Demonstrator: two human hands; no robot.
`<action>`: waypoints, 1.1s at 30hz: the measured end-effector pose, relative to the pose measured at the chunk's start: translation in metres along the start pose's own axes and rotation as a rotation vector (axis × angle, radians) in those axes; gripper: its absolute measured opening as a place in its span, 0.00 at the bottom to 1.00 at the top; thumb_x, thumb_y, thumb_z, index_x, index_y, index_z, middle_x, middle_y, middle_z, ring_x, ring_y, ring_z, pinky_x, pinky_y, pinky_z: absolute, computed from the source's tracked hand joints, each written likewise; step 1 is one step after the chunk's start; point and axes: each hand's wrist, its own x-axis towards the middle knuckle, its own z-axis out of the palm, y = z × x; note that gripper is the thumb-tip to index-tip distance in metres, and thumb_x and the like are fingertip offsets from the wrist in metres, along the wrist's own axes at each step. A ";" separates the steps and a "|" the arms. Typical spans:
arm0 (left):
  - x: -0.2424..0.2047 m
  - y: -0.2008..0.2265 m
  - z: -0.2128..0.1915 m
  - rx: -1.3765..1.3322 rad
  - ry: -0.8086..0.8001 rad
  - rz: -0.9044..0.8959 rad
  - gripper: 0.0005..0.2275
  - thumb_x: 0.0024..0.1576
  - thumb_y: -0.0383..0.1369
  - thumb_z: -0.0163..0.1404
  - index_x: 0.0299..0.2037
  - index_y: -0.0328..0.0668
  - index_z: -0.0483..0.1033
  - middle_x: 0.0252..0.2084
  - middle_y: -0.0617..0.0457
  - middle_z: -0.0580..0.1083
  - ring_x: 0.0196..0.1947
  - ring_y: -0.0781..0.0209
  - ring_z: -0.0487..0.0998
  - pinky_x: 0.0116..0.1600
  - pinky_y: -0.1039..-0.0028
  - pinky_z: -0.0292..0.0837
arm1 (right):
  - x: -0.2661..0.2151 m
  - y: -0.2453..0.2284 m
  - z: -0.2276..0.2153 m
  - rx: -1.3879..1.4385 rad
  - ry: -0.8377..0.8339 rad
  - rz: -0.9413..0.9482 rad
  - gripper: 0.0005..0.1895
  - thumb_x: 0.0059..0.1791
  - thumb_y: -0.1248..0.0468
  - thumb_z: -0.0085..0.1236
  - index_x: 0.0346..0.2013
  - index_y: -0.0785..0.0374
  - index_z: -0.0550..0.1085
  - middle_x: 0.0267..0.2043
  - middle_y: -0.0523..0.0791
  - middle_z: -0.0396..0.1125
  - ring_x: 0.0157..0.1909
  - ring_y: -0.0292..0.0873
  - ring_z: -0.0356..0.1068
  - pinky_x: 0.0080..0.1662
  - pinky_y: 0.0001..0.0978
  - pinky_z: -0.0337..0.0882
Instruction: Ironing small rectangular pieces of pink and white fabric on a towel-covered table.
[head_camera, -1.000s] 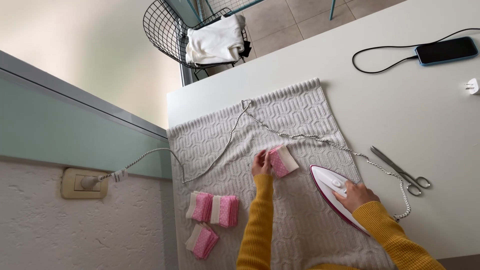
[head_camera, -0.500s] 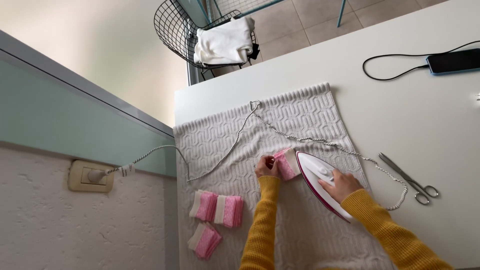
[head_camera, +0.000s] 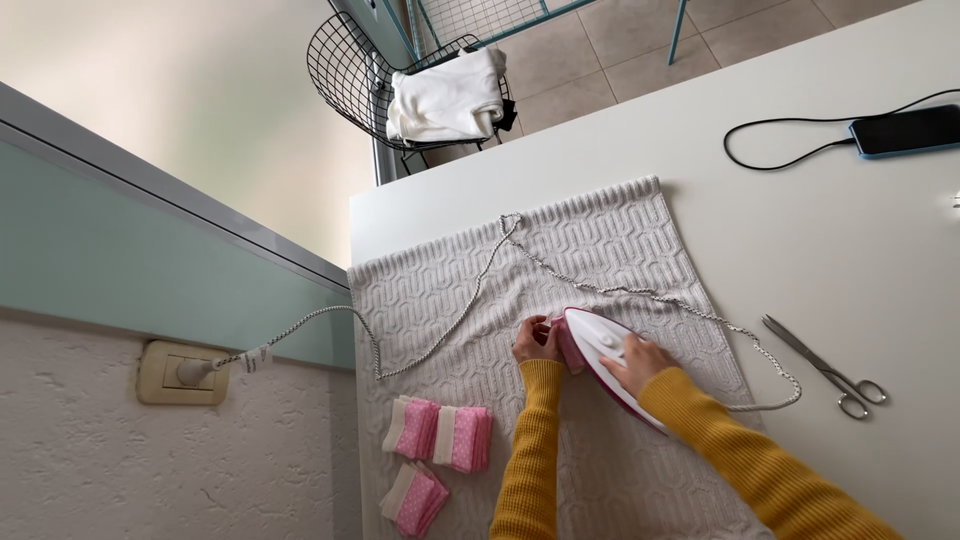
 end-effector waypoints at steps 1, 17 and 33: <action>-0.002 0.004 -0.006 0.006 0.047 0.078 0.09 0.51 0.29 0.62 0.39 0.39 0.79 0.31 0.51 0.79 0.29 0.60 0.81 0.36 0.72 0.77 | 0.006 -0.009 0.002 -0.028 -0.033 0.021 0.31 0.53 0.45 0.52 0.57 0.68 0.66 0.29 0.49 0.75 0.24 0.43 0.76 0.28 0.35 0.79; -0.053 -0.023 -0.029 -0.039 0.140 0.286 0.07 0.53 0.22 0.54 0.40 0.40 0.80 0.37 0.47 0.78 0.36 0.49 0.80 0.42 0.65 0.76 | 0.054 -0.047 -0.005 -0.094 -0.217 0.149 0.30 0.53 0.43 0.51 0.53 0.66 0.74 0.43 0.54 0.78 0.43 0.53 0.84 0.45 0.47 0.85; -0.114 -0.010 -0.201 0.553 0.425 0.319 0.11 0.52 0.40 0.58 0.37 0.43 0.79 0.37 0.49 0.76 0.40 0.45 0.75 0.54 0.52 0.68 | -0.015 0.109 -0.003 -0.409 -0.179 -0.114 0.37 0.44 0.31 0.53 0.52 0.56 0.74 0.43 0.49 0.77 0.43 0.52 0.79 0.48 0.45 0.79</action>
